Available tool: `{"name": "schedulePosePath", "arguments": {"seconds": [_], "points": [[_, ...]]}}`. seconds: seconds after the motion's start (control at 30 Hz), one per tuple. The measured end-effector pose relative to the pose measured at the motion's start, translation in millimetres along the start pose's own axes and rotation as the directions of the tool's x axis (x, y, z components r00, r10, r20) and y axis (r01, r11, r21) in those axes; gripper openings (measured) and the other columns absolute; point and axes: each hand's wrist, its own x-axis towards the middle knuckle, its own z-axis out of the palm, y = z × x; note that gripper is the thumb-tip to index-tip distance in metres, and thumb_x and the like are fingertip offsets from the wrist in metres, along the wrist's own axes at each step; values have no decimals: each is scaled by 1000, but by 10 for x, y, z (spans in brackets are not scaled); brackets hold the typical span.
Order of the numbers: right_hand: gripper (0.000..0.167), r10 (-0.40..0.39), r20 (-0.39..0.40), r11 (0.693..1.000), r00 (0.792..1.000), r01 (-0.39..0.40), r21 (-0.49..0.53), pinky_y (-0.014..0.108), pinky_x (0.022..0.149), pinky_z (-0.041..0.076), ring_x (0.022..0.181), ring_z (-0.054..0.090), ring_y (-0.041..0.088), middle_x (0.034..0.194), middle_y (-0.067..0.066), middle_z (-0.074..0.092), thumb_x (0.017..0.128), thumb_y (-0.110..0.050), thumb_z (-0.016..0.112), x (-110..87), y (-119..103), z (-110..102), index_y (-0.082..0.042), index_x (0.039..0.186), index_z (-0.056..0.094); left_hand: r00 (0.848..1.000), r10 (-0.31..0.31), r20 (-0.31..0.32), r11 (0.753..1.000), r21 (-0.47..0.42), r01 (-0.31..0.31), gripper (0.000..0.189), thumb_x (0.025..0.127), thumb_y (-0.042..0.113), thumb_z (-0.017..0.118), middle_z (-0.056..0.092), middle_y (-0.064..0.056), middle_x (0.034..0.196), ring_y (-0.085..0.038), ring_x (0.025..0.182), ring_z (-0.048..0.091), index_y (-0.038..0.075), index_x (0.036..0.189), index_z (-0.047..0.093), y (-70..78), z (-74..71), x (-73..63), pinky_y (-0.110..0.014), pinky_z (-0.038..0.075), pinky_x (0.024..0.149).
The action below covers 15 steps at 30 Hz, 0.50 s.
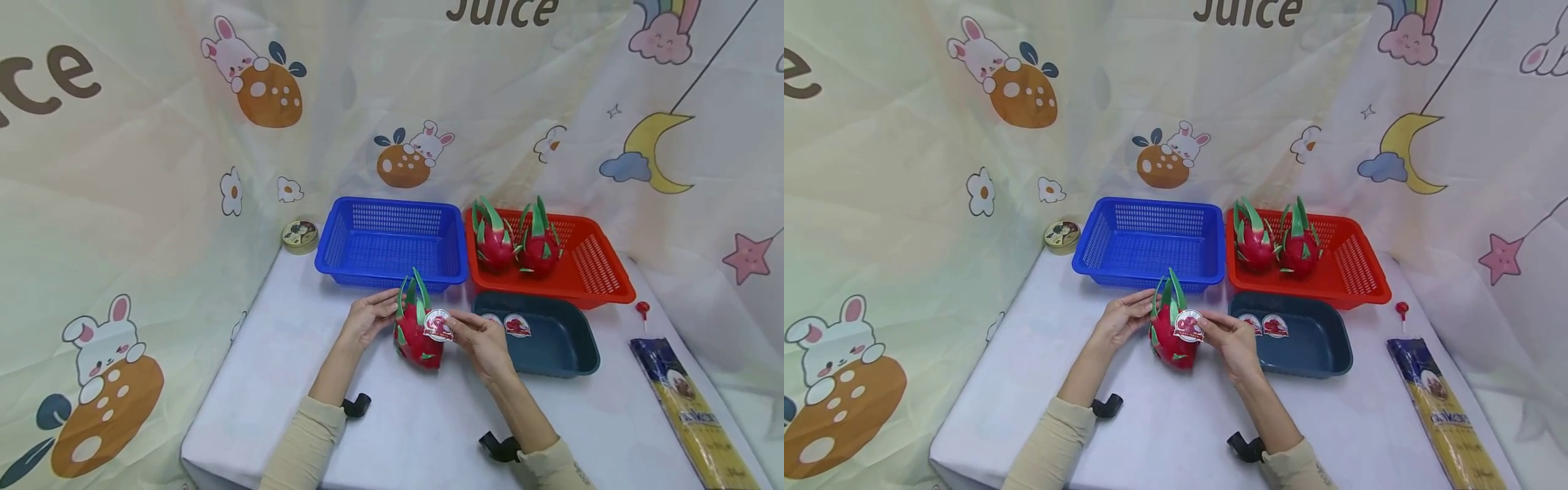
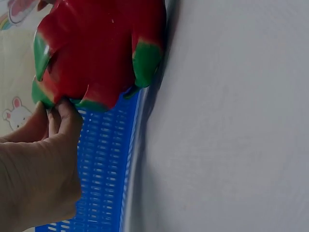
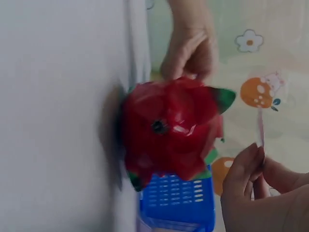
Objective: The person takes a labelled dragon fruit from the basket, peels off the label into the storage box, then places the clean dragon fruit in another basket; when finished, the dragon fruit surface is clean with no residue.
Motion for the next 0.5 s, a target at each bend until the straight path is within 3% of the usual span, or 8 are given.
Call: {"name": "schedulePosePath", "arguments": {"seconds": [0.23, 0.5], "points": [[46, -115, -50, 987, 992, 109, -119, 29, 90, 61, 100, 71, 19, 114, 5, 76, 93, -27, 81, -63, -241, -152, -1, 129, 72, 1000, 3, 16, 1000, -4, -3, 43, 95, -14, 63, 73, -20, 124, -21, 105, 75, -9, 137, 62, -6, 5, -3, -33, 62, 88], [50, -147, -101, 954, 984, 114, -278, 26, 87, 61, 95, 72, 15, 113, 0, 75, 93, -30, 81, -57, -490, -501, -2, 132, 70, 1000, -8, 30, 1000, -16, 9, 42, 95, -14, 63, 72, -21, 125, -22, 109, 74, -7, 137, 63, -5, 2, 11, -33, 62, 90]]}}
